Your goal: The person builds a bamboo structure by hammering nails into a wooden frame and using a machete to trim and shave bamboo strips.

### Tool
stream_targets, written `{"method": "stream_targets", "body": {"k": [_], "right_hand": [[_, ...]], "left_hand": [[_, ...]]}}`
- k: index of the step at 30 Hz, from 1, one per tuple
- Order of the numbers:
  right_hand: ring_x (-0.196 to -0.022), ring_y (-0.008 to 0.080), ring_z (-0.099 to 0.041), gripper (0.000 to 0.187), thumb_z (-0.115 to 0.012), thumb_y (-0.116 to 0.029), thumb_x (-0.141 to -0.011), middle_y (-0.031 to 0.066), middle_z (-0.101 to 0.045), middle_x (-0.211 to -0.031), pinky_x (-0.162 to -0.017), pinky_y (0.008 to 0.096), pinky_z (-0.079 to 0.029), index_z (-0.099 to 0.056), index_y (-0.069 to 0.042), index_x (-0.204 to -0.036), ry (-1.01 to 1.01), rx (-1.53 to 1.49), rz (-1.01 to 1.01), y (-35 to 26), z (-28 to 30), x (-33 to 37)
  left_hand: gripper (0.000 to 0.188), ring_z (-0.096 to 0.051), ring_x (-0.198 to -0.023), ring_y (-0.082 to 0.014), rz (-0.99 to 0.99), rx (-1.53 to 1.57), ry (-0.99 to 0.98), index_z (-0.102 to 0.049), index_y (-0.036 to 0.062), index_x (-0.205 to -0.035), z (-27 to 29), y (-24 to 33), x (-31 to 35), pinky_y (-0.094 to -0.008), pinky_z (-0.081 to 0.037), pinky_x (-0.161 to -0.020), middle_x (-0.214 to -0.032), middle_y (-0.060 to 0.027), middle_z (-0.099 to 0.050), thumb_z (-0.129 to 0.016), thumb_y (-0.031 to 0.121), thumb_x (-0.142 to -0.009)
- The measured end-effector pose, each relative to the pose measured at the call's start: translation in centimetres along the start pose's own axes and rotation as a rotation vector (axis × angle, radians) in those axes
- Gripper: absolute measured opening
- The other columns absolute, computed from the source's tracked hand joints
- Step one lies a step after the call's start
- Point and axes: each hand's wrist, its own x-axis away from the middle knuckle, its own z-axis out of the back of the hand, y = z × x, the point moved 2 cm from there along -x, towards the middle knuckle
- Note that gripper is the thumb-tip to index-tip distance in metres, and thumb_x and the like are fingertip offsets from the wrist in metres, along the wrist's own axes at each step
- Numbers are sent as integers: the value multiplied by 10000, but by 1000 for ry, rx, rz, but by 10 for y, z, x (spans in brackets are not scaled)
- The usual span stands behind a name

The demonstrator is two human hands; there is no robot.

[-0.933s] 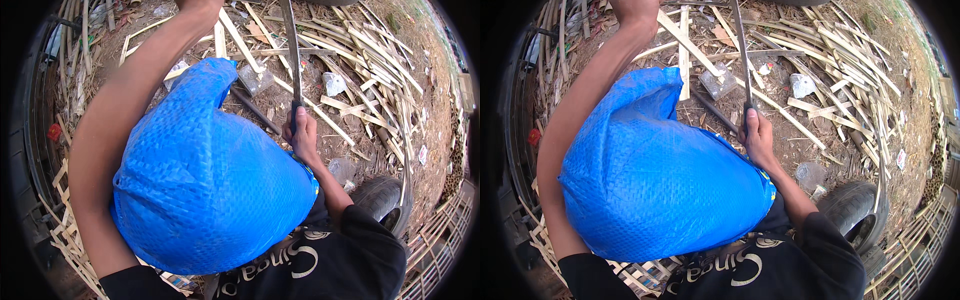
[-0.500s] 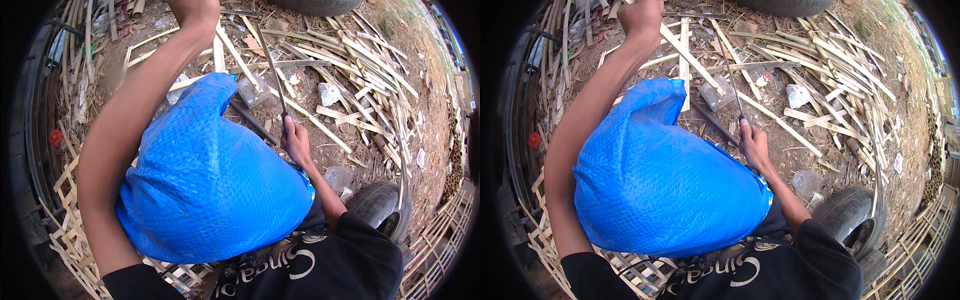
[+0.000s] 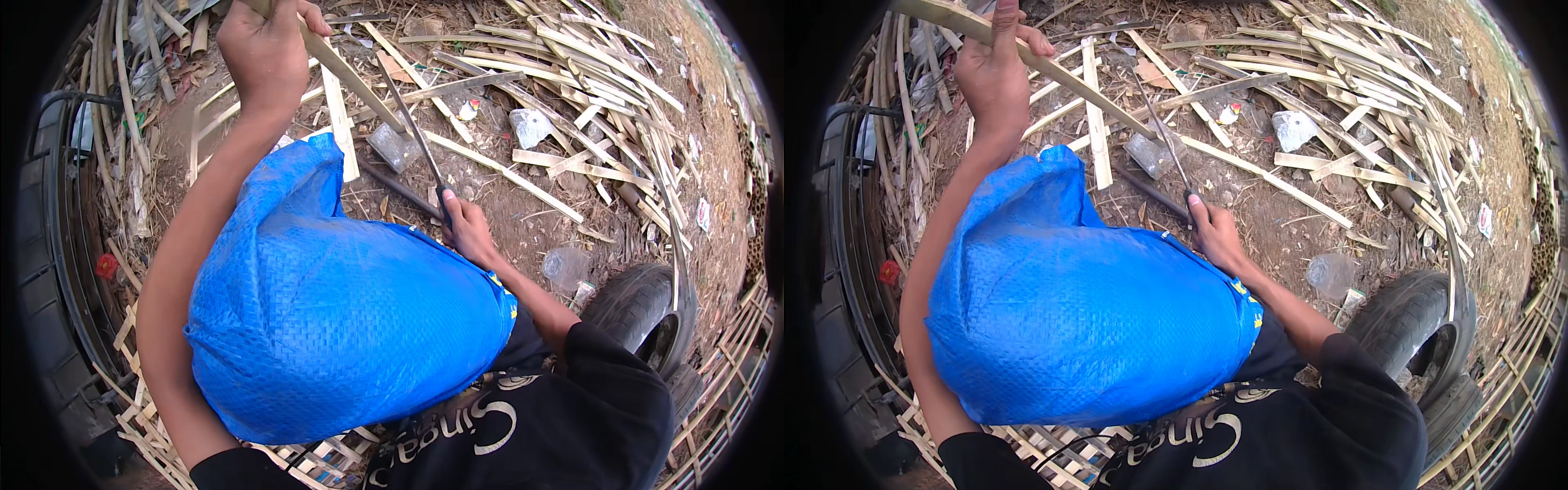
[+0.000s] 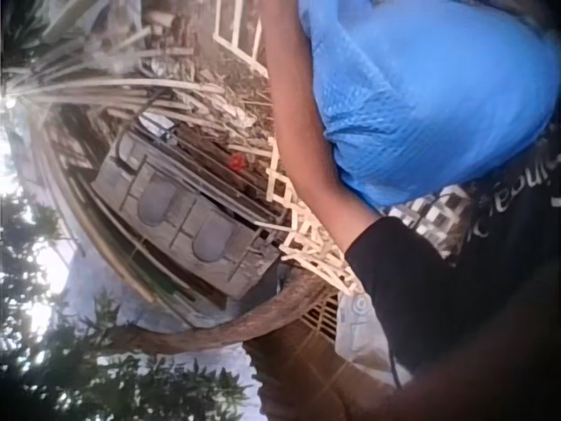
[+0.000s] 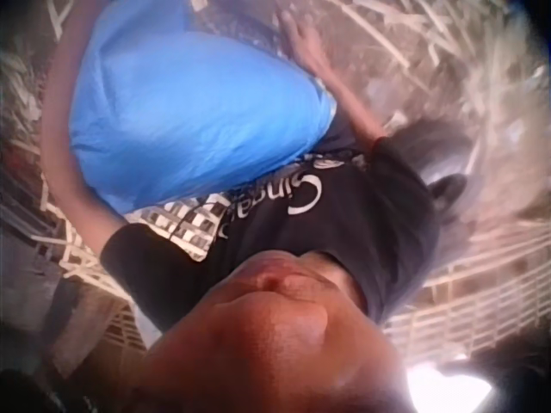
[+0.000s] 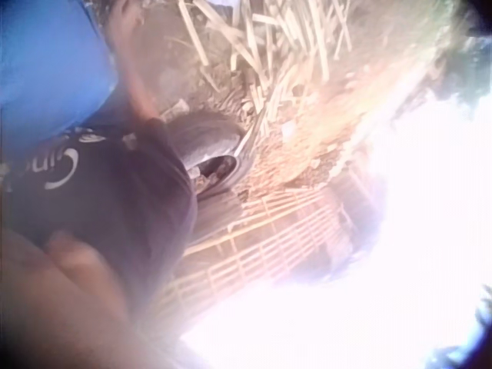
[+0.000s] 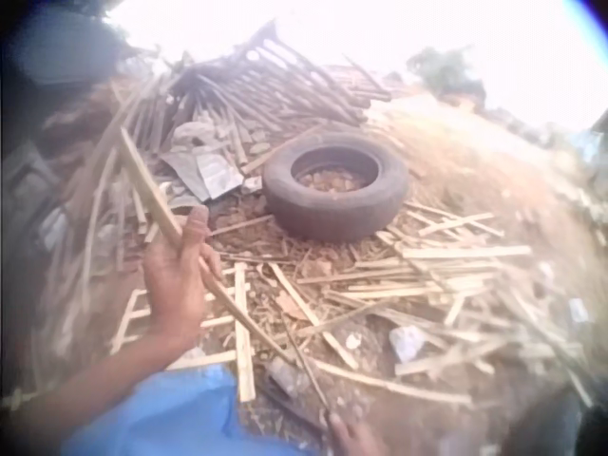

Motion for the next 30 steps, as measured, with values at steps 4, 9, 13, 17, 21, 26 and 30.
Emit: {"method": "stream_targets", "body": {"k": [4, 9, 13, 17, 21, 26, 30], "right_hand": [[-474, 108, -442, 582, -438, -517, -1063, 1, -459, -552, -453, 307, -352, -553, -43, -746, -9, -45, -53, 10, -2, -9], [-417, 88, -325, 549, -392, -548, -1068, -32, -370, -537, -403, 261, -247, -476, -87, -782, -20, -246, 111, 8, 7, -6], [-463, 112, -428, 606, -378, -529, -1076, 6, -453, -545, -443, 313, -348, -514, -55, -725, -9, -32, 66, 2, 0, 0], [-470, 125, -457, 625, -415, -554, -1057, 14, -467, -551, -455, 325, -377, -550, -25, -751, 35, 15, -131, 13, 1, -3], [-461, 110, -438, 605, -398, -528, -1067, 6, -459, -545, -438, 308, -336, -524, -47, -723, 26, -142, 18, 12, 4, -1], [-471, 99, -394, 583, -395, -536, -1067, -7, -436, -546, -453, 297, -307, -509, -74, -729, -49, -28, 109, 0, -4, 2], [-489, 105, -410, 576, -430, -535, -1057, 0, -451, -561, -466, 310, -329, -532, -67, -738, -17, -18, -59, -3, -5, 3]], "left_hand": [[489, -294, -461, -117, 112, 184, -21, -289, 148, -608, -10, 7, 7, -318, -295, -510, -504, 12, -299, -516, 246, -1029], [501, -408, -408, -90, 102, 189, -51, -429, 124, -696, -1, -10, 0, -262, -351, -395, -507, 26, -392, -588, 474, -1016], [546, -397, -408, -88, 108, 175, -62, -407, 135, -635, -1, -5, 4, -263, -328, -382, -499, 31, -376, -576, 484, -1020], [545, -390, -404, -87, 122, 150, -55, -419, 147, -613, 9, -4, 2, -261, -328, -384, -477, 41, -357, -585, 472, -1019], [533, -381, -406, -86, 184, 206, -20, -406, 156, -622, 9, -11, -1, -263, -325, -384, -491, 48, -341, -598, 463, -1014], [560, -362, -402, -91, 128, 235, -92, -393, 154, -615, 14, -19, 0, -266, -289, -386, -490, 36, -327, -555, 496, -1027], [605, -348, -391, -97, 144, 182, -98, -367, 156, -578, 11, -12, 2, -272, -259, -387, -469, 24, -334, -527, 524, -1031]]}}
